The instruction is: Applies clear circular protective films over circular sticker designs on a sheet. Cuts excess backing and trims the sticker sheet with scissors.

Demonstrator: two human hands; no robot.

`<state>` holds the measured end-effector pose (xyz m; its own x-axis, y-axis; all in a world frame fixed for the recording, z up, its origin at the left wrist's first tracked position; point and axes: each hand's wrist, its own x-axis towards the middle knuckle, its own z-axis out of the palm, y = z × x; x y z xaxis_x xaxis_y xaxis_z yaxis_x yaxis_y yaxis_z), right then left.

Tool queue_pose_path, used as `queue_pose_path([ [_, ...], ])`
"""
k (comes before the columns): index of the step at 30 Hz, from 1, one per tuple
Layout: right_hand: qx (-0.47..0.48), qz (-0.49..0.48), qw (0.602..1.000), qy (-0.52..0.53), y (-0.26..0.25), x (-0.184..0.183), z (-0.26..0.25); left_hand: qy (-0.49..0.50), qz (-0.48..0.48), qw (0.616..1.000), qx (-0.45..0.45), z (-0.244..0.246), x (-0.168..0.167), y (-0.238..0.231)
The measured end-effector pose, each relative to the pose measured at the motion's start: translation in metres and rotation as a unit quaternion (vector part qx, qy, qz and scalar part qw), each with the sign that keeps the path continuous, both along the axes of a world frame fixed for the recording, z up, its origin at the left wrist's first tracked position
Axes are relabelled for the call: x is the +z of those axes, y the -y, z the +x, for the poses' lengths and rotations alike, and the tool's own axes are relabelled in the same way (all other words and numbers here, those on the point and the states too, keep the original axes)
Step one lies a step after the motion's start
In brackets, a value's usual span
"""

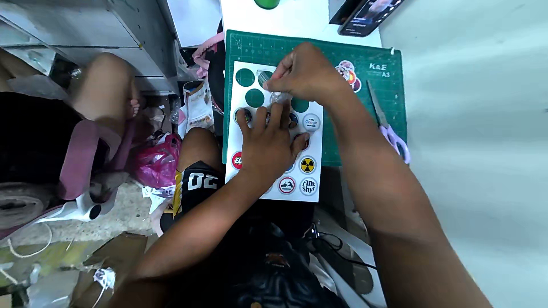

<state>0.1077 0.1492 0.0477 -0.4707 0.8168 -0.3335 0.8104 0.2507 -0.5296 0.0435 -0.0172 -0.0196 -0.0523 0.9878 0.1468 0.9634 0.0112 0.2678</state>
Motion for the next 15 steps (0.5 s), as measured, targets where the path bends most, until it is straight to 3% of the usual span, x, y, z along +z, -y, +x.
queue_pose_path([
  [9,-0.071,0.005,0.997,-0.009,0.006,-0.009,0.006,0.004,0.007,1.0,0.007,0.0,-0.002,0.002],
  [12,-0.027,0.009,1.0,0.004,0.003,-0.004,0.005,0.009,0.007,1.0,0.01,0.0,-0.004,0.002],
  [15,0.081,0.054,0.995,-0.039,-0.008,-0.003,0.009,0.005,-0.002,1.0,0.006,0.0,-0.004,0.001],
])
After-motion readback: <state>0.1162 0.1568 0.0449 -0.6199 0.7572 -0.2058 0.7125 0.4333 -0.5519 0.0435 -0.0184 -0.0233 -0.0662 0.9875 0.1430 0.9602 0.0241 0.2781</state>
